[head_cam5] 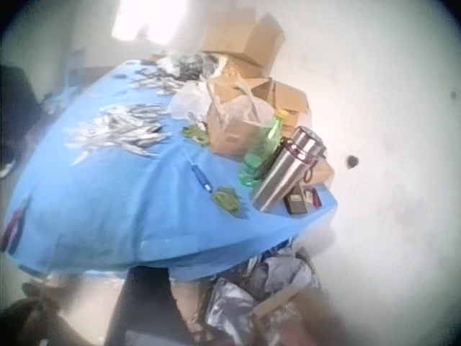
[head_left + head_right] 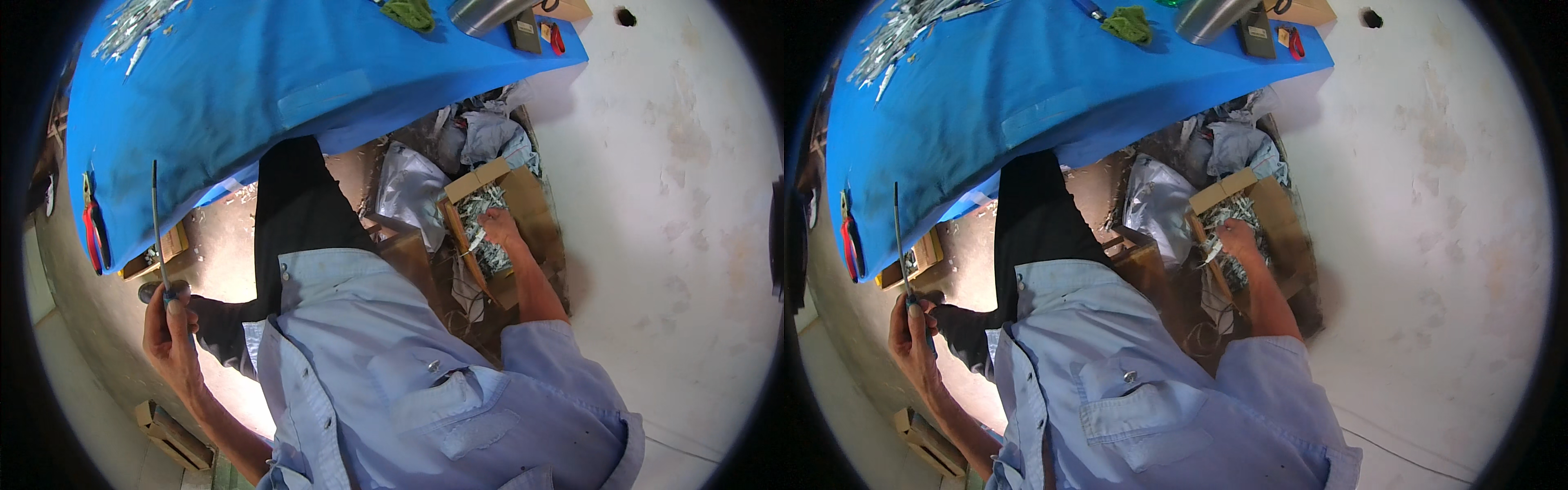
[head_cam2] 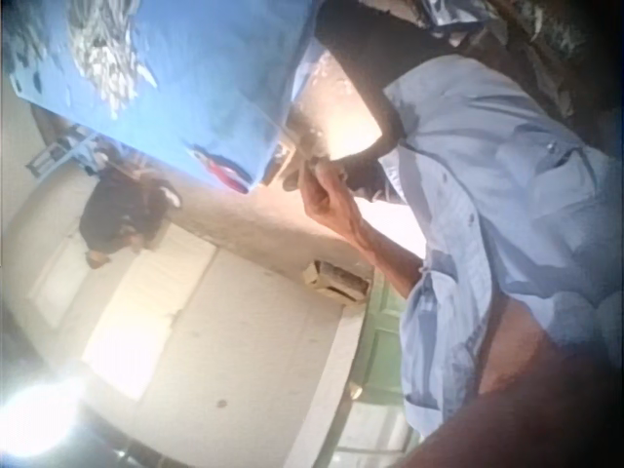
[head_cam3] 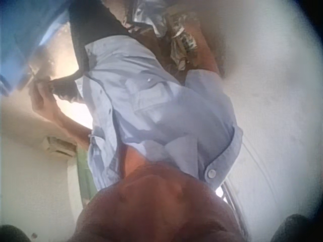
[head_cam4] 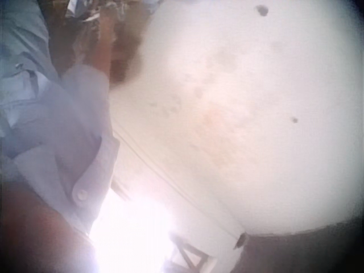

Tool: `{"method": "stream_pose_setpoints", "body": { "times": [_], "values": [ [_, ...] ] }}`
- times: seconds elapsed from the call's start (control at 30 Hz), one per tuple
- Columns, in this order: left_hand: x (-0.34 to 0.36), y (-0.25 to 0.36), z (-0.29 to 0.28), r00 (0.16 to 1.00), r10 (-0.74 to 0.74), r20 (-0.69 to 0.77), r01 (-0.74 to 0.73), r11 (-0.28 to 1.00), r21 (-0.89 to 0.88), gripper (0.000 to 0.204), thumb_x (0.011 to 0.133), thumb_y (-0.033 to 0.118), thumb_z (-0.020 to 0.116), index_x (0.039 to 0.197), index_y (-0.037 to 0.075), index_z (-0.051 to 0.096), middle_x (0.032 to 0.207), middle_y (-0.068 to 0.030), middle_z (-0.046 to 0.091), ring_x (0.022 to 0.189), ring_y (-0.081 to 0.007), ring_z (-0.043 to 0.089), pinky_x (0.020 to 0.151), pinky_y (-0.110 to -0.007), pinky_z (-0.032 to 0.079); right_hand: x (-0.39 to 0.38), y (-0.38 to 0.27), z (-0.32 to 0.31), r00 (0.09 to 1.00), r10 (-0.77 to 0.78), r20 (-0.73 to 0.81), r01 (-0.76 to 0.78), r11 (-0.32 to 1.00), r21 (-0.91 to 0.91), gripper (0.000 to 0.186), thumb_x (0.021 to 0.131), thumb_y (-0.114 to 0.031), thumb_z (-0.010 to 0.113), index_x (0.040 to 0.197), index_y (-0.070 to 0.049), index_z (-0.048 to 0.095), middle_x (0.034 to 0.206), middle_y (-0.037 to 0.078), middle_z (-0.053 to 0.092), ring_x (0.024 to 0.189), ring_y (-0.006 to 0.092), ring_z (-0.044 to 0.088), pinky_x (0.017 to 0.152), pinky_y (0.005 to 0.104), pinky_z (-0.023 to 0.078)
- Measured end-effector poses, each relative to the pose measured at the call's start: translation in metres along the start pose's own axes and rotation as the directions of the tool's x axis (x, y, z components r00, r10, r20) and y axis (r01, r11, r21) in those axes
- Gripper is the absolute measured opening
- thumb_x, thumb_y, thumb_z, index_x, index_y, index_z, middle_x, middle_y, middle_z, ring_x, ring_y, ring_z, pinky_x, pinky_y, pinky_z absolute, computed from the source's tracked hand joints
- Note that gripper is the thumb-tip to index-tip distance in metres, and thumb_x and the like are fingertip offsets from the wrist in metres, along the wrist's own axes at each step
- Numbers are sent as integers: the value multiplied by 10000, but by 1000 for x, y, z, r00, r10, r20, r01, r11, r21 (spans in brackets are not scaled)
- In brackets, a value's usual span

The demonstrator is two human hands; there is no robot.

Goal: The person uses a screwdriver and pliers to handle metal parts on a table, then holds a component with their legs and cuts it with a hacksaw.

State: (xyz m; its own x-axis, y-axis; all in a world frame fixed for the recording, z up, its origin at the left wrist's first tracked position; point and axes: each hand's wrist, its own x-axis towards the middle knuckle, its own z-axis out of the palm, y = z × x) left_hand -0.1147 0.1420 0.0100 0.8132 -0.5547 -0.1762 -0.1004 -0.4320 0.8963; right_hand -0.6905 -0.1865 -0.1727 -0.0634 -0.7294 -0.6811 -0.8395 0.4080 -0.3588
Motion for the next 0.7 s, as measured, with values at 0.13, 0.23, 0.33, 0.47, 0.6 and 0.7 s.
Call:
{"method": "stream_pose_setpoints", "body": {
  "times": [0.13, 0.23, 0.33, 0.47, 0.6, 0.7],
  "values": [
    [0, 3, 5, 1000, 7, 25, -7, 1000, 0, 428, 1068, 298, 727, 1389, 14, 710, 1024, -60, 789, 788, -76, 642, 665, -245, 501, 34, 100, -26, 991, 89, -104, -81, 994, 79, 234, 955, -266, 756, 845, -75, 677, 795, 43, 646, 639, 206, 648, 579, 363, 554],
    [1, 1, 5, 999, 6, 35, -5, 1000, -27, 443, 1055, 316, 742, 1375, 12, 716, 1022, -67, 786, 776, -81, 637, 649, -248, 497, 35, 213, -82, 909, -416, -41, 297, 712, -637, 192, 870, -215, 792, 893, -42, 712, 821, 108, 698, 654, 270, 671, 597, 399, 570],
    [-1, 7, 7, 1000, 31, 3, -31, 999, -9, 452, 1047, 332, 751, 1362, 9, 721, 1020, -71, 782, 769, -83, 635, 644, -250, 496, 7, 187, -74, 944, 77, -322, -179, 937, -301, 223, 882, -218, 790, 867, -18, 692, 772, 128, 687, 561, 272, 627, 532, 416, 528],
    [1, 11, 8, 999, 31, 21, -30, 1000, -7, 440, 1055, 322, 745, 1360, 6, 721, 1011, -70, 777, 766, -80, 629, 652, -250, 499, -33, 137, -64, 853, 433, -293, -397, 901, 175, 298, 947, -277, 774, 846, -21, 659, 711, 93, 641, 511, 202, 565, 473, 385, 450],
    [1, 22, 13, 998, 49, 25, -49, 999, -5, 428, 1059, 301, 743, 1363, 1, 718, 1009, -67, 774, 766, -76, 624, 661, -246, 500, -16, 101, -33, 939, 285, -192, -196, 904, 381, 352, 1011, -330, 753, 874, -22, 650, 684, 56, 602, 498, 128, 521, 433, 347, 385],
    [8, 28, 16, 998, 58, 25, -57, 998, -7, 416, 1063, 281, 737, 1366, -4, 716, 1011, -66, 774, 771, -75, 625, 664, -239, 499, -7, 40, -5, 987, 145, -76, -84, 846, 526, 328, 1047, -329, 727, 961, -15, 684, 725, 40, 614, 522, 99, 525, 435, 322, 393]
  ]
}}
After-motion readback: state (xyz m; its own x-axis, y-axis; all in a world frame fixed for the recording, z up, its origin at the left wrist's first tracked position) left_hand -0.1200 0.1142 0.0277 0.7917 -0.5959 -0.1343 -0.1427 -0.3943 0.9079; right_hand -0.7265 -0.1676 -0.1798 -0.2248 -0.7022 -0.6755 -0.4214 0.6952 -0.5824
